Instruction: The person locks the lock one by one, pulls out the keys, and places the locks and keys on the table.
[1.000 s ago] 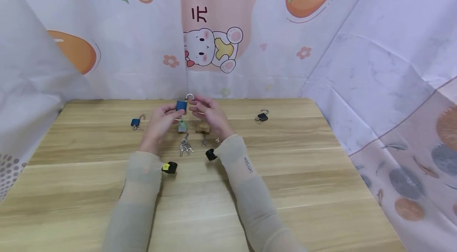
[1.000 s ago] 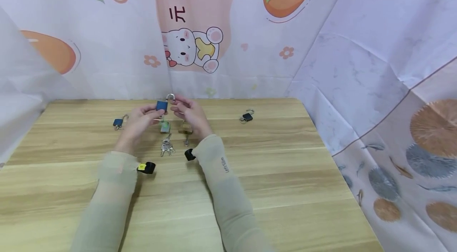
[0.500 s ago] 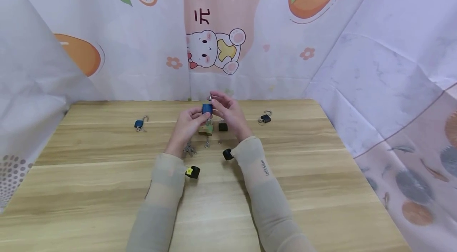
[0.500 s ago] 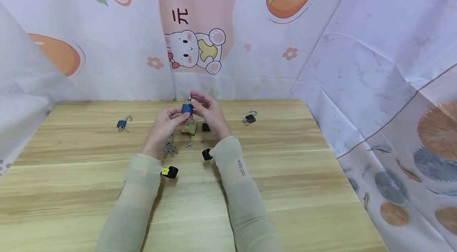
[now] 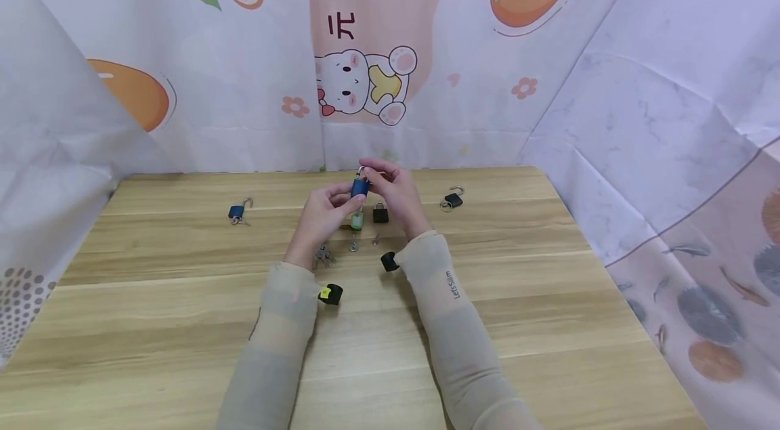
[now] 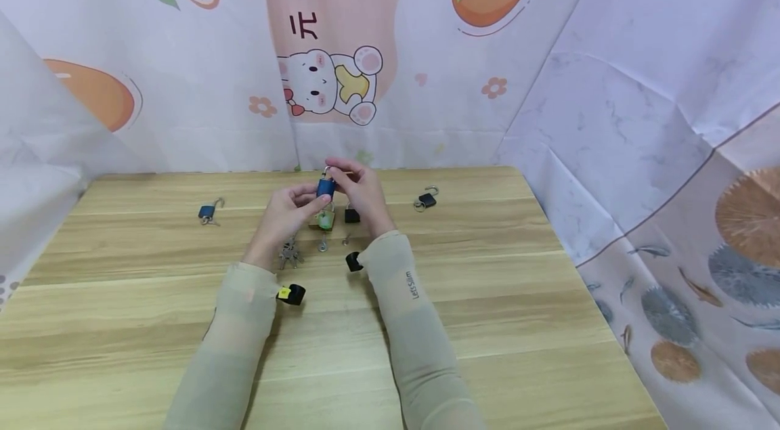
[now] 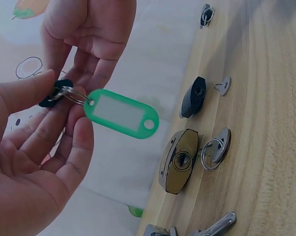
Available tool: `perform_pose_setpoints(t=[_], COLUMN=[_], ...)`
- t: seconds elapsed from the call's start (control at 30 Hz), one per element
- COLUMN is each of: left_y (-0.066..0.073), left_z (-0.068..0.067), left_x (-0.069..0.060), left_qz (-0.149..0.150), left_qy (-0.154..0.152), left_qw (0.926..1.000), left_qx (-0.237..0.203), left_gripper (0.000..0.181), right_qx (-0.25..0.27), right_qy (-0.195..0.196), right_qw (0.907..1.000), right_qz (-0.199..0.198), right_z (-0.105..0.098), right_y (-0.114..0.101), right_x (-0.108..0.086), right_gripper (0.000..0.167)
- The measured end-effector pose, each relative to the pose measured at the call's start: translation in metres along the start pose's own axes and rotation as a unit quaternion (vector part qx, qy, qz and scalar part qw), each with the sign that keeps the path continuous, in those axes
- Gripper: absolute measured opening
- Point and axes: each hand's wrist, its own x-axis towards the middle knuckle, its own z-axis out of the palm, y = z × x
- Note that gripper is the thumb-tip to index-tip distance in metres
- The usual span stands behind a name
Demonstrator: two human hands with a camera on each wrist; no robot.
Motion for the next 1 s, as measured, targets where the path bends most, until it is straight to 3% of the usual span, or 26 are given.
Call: perform_pose_setpoints(t=[0.23,0.63,1.0], left_y=[0.000,-0.002,0.000], left_z=[0.000,0.001,0.000], left_x=[-0.002,0.000,0.000], left_qz=[0.010,0.049,0.049], left_qy=[0.005,0.021,0.034], left_qw=[0.9999,0.9980,0.9972], left_qx=[0.012,0.033,0.044], left_gripper=[0.037,0.036,0.036], right_qx=[-0.039,-0.060,-0.095], right_qy=[0.006,0.016,0.009], right_qw=[0.9992,0.9981,0.9953], right_qz=[0.000,-0.007,-0.016], right_z=[-0.009,-0.010,-0.005], right_y=[-0.003,-0.006,-0.008], right_x=[-0.001,-0.002,-0.002], right_gripper=[0.029,0.026,0.030])
